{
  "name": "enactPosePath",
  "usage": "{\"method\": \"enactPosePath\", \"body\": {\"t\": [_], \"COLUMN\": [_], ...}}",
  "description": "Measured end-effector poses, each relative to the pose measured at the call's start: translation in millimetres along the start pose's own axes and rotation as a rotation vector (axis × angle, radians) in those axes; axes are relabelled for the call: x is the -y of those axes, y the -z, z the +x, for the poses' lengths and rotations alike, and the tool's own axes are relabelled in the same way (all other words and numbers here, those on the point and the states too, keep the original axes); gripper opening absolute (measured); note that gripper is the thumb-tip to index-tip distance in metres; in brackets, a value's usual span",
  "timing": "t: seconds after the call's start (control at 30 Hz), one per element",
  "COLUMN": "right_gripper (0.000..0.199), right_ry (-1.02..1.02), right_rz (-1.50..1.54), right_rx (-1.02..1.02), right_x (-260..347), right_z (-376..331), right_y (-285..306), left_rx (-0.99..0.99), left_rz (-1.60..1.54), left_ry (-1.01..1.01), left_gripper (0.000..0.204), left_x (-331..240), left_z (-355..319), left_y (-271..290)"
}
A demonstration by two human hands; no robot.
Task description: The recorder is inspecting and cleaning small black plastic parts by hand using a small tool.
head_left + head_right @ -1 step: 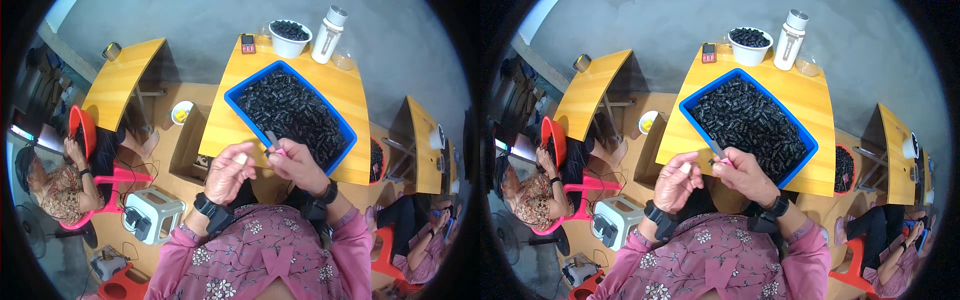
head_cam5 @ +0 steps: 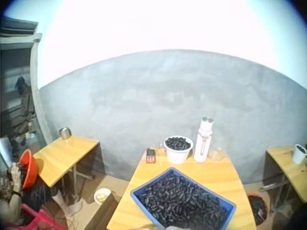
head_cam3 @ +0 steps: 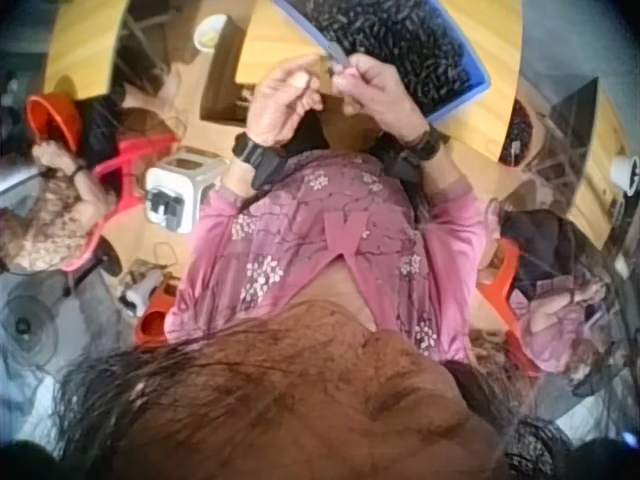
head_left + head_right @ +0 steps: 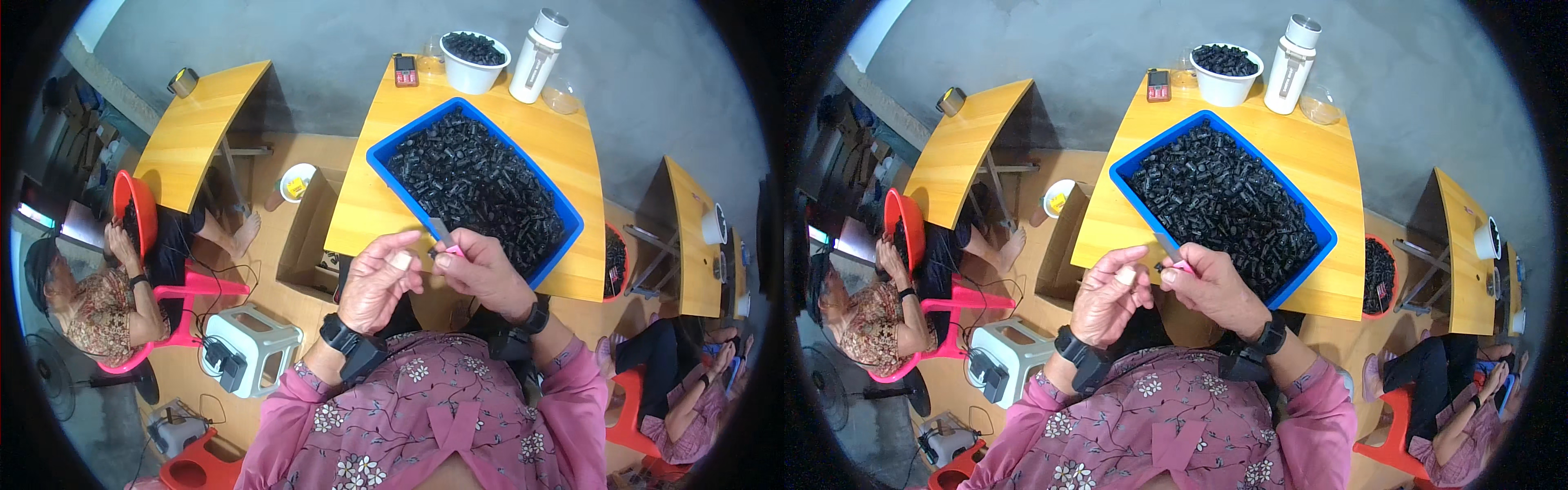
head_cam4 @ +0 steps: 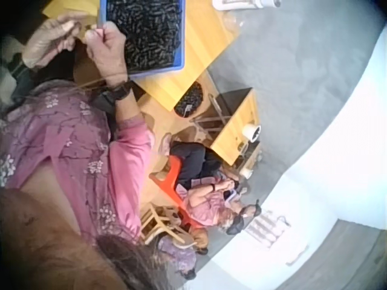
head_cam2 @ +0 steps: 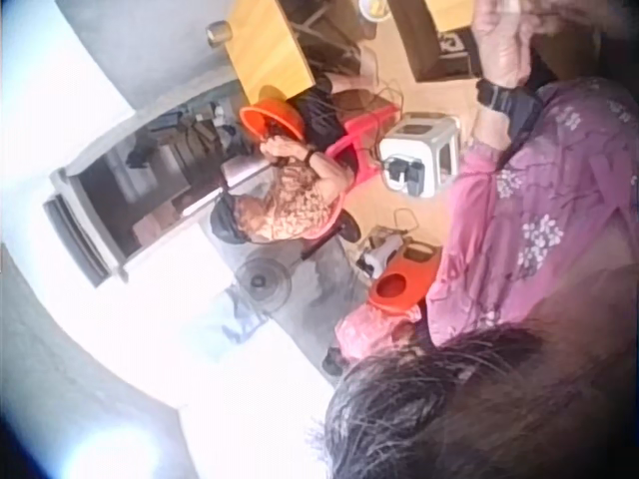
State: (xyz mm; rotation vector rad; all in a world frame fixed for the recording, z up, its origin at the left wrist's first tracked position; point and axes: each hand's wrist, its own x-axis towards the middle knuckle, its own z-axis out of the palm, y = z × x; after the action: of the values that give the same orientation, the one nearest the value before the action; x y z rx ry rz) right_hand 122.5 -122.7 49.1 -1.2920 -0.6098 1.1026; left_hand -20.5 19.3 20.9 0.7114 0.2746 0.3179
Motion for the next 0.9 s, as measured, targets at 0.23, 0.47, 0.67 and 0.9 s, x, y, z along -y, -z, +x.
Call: {"method": "enactPosePath", "body": {"t": [0.23,0.47,0.67,0.9], "right_gripper": [0.012,0.014,0.016,0.009], "right_ry": [-0.042,-0.067,-0.058,-0.064], "right_rz": [0.051,0.114,0.178,0.215], "right_rx": [-0.005,0.022,0.036,0.008], "right_x": [-9,-10,-16,-14], "right_z": [-2,-7,-8,-6], "right_y": [-8,-12,-11,-13], "left_rx": [-0.022,-0.036,-0.017,0.024], "left_rz": [0.094,0.099,0.116,0.14], "left_ry": [0.026,0.008,-0.009,-0.045], "left_gripper": [0.024,0.019,0.019,0.016], "left_x": [16,17,16,14], "left_z": [1,-2,-3,-2], "left_y": [5,11,11,8]}}
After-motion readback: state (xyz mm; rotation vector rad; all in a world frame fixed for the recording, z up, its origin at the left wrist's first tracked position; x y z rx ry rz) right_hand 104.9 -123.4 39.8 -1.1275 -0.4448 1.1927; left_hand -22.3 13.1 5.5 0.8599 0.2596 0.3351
